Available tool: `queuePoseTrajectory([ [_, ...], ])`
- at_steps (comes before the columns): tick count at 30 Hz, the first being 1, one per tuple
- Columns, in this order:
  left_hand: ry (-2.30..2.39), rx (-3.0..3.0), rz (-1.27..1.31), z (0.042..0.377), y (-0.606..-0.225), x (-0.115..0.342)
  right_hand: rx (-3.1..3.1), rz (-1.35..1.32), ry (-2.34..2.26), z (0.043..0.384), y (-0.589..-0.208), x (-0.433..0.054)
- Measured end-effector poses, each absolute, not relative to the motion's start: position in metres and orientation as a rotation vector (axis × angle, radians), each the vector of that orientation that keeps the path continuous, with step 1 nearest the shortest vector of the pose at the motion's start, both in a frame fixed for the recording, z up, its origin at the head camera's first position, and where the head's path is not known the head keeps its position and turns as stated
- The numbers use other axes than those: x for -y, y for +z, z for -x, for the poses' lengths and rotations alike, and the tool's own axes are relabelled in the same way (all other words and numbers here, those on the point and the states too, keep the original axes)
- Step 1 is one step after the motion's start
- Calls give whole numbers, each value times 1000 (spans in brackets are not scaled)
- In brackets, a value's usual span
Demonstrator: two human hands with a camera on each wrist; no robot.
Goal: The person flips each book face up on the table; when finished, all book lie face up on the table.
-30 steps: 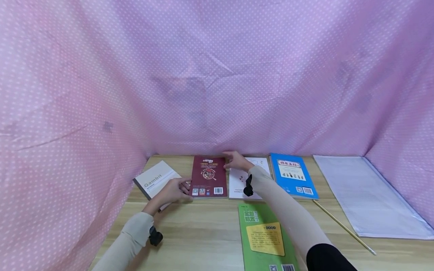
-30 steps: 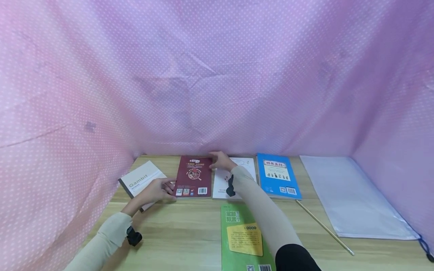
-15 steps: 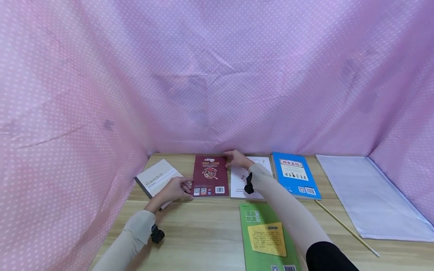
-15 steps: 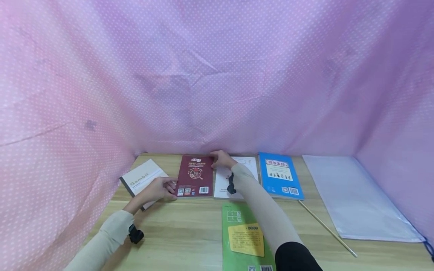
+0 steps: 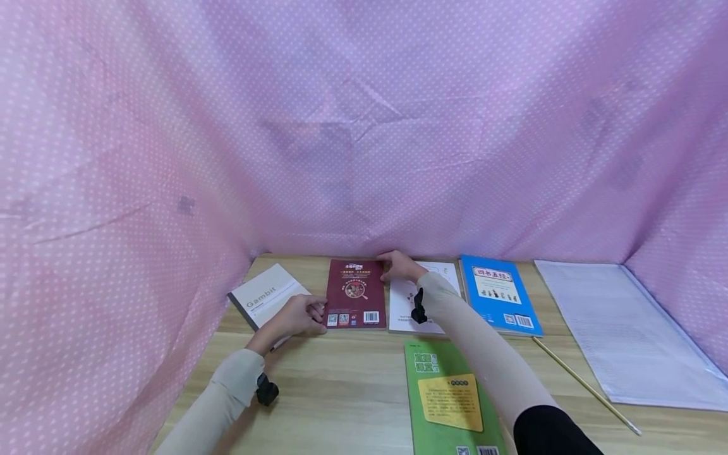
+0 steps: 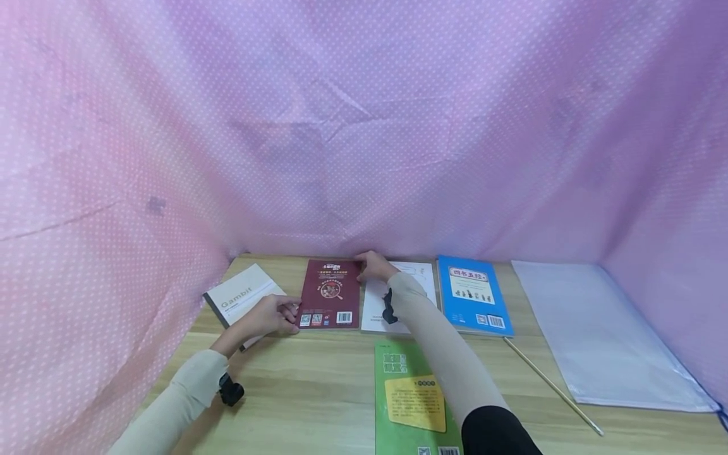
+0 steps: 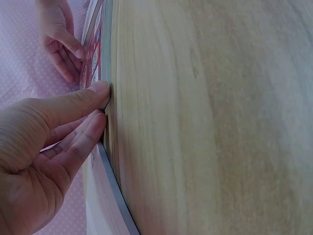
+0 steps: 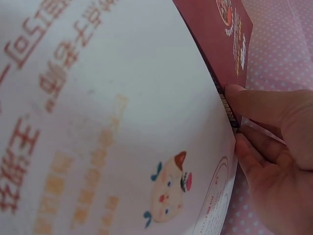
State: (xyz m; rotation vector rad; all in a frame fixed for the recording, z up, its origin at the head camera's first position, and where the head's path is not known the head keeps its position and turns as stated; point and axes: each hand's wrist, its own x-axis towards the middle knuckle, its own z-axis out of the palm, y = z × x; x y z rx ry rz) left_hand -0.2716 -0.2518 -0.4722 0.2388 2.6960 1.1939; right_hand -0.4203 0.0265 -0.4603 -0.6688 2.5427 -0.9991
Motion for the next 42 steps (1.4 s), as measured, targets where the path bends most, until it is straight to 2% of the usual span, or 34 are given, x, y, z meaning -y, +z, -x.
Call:
queuePoseTrajectory([
  [27, 1130, -2706, -146, 274, -470, 245, -2489, 612, -1010, 423, -462, -31],
  [42, 1036, -2742, -252, 275, -466, 245, -2436, 622, -1134, 421, -465, -32],
])
